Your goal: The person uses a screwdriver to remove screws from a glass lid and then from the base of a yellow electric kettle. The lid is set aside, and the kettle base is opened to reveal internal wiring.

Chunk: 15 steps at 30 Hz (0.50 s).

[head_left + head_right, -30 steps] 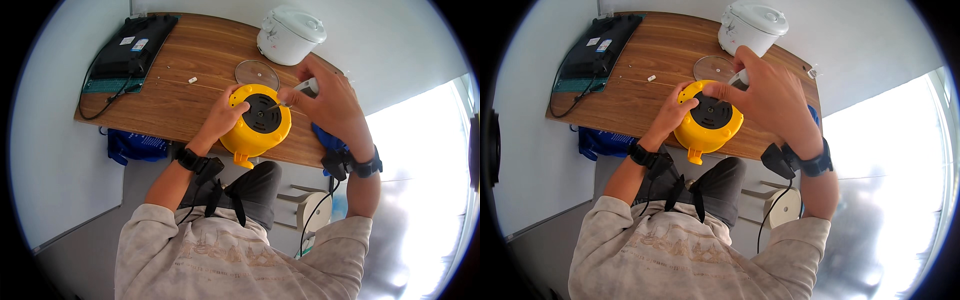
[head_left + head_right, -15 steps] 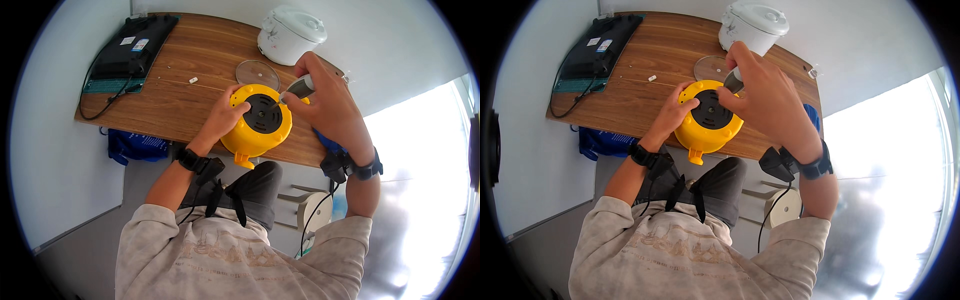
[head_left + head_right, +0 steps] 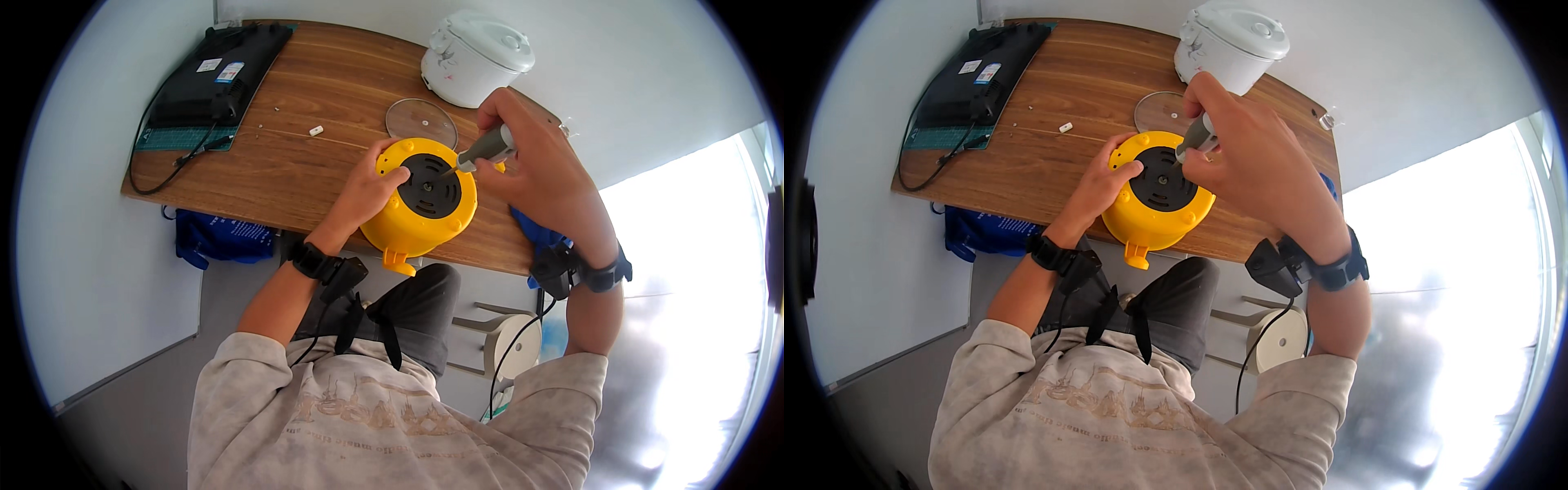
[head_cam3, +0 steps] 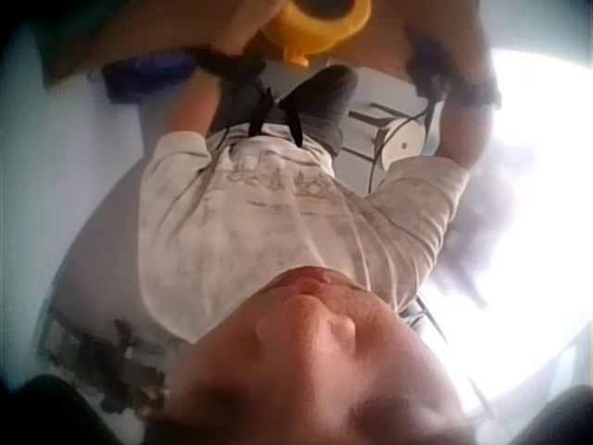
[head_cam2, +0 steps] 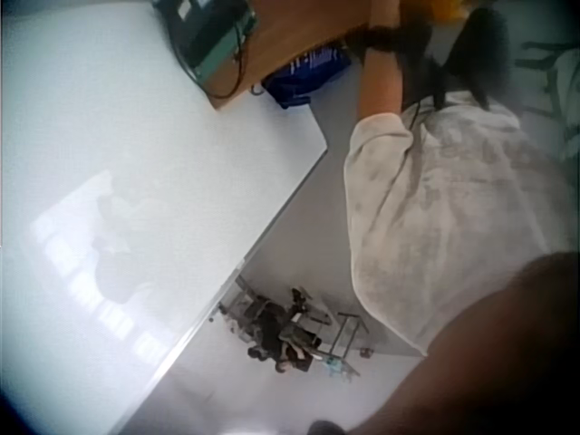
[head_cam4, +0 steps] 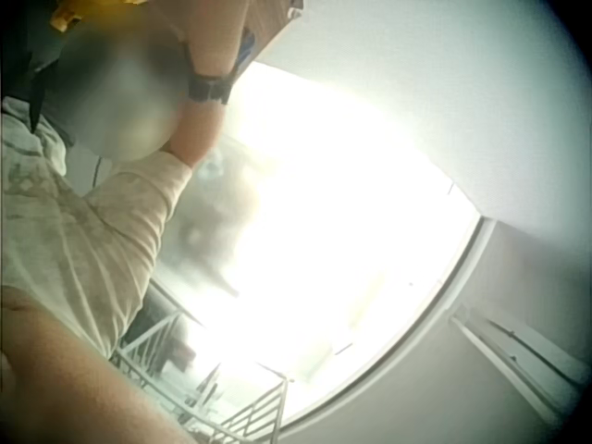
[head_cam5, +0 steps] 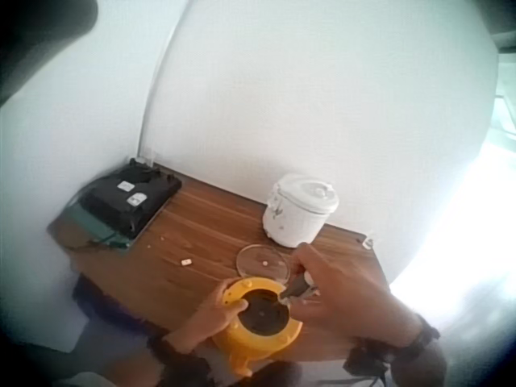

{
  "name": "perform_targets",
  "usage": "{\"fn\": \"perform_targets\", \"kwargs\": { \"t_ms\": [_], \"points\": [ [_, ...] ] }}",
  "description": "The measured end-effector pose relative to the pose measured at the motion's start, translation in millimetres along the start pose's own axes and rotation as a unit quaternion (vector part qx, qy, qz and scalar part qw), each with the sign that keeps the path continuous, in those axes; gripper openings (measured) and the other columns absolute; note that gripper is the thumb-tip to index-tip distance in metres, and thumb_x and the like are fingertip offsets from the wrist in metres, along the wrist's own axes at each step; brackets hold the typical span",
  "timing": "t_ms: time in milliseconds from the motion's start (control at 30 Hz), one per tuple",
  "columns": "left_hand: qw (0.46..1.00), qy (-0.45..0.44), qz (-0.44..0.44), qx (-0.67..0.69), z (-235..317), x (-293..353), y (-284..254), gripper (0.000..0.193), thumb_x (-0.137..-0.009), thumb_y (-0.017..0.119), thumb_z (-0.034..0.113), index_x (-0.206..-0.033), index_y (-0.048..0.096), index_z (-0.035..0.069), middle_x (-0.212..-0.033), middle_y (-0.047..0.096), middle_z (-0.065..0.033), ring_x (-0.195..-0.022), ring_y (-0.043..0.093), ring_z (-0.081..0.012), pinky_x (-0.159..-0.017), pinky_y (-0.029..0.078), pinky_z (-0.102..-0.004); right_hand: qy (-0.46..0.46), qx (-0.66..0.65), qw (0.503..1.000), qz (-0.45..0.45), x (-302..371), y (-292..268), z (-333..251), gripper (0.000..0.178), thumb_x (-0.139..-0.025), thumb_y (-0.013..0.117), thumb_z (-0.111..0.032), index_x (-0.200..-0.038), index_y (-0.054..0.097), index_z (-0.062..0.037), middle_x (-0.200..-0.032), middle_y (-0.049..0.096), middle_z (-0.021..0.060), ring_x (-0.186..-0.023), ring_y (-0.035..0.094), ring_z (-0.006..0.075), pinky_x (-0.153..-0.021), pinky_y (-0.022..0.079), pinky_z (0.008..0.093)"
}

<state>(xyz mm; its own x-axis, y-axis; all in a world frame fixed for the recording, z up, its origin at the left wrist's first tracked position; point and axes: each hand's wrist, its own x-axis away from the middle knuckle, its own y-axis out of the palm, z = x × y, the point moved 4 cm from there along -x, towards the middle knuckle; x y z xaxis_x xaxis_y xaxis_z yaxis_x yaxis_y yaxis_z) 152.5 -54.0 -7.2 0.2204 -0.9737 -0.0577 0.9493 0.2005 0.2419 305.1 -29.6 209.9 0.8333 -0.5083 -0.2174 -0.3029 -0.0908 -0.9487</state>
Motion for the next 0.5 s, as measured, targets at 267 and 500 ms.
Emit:
{"fn": "perform_targets", "kwargs": {
  "t_ms": [267, 500],
  "points": [
    [1.0, 0.0, 0.006, -0.03, 1.8, 0.6, -0.7, 0.052, -0.091, 0.064, 0.016, -0.138, 0.048, -0.001, -0.122, 0.064, -0.0167, -0.109, 0.064, -0.0228, -0.096, 0.051, -0.0337, 0.089, 0.078, 0.992, 0.042, -3.7, 2.6, 4.7, 0.038, -0.092, 0.07, -0.034, -0.106, 0.048, -0.0063, -0.075, 0.063, 0.016, -0.065, 0.063, 0.0367, -0.058, 0.048, 0.0418],
    [1.0, -0.007, 0.006, -0.02, 6.2, 3.3, 0.7, 0.053, -0.091, 0.064, 0.017, -0.138, 0.049, 0.0, -0.122, 0.064, -0.0164, -0.108, 0.064, -0.0231, -0.096, 0.051, -0.0342, 0.01, 0.012, 0.998, 0.054, -1.0, 1.7, -3.6, 0.035, -0.088, 0.069, -0.024, -0.106, 0.045, -0.0055, -0.075, 0.062, 0.0162, -0.064, 0.063, 0.0368, -0.059, 0.047, 0.043]
  ]
}}
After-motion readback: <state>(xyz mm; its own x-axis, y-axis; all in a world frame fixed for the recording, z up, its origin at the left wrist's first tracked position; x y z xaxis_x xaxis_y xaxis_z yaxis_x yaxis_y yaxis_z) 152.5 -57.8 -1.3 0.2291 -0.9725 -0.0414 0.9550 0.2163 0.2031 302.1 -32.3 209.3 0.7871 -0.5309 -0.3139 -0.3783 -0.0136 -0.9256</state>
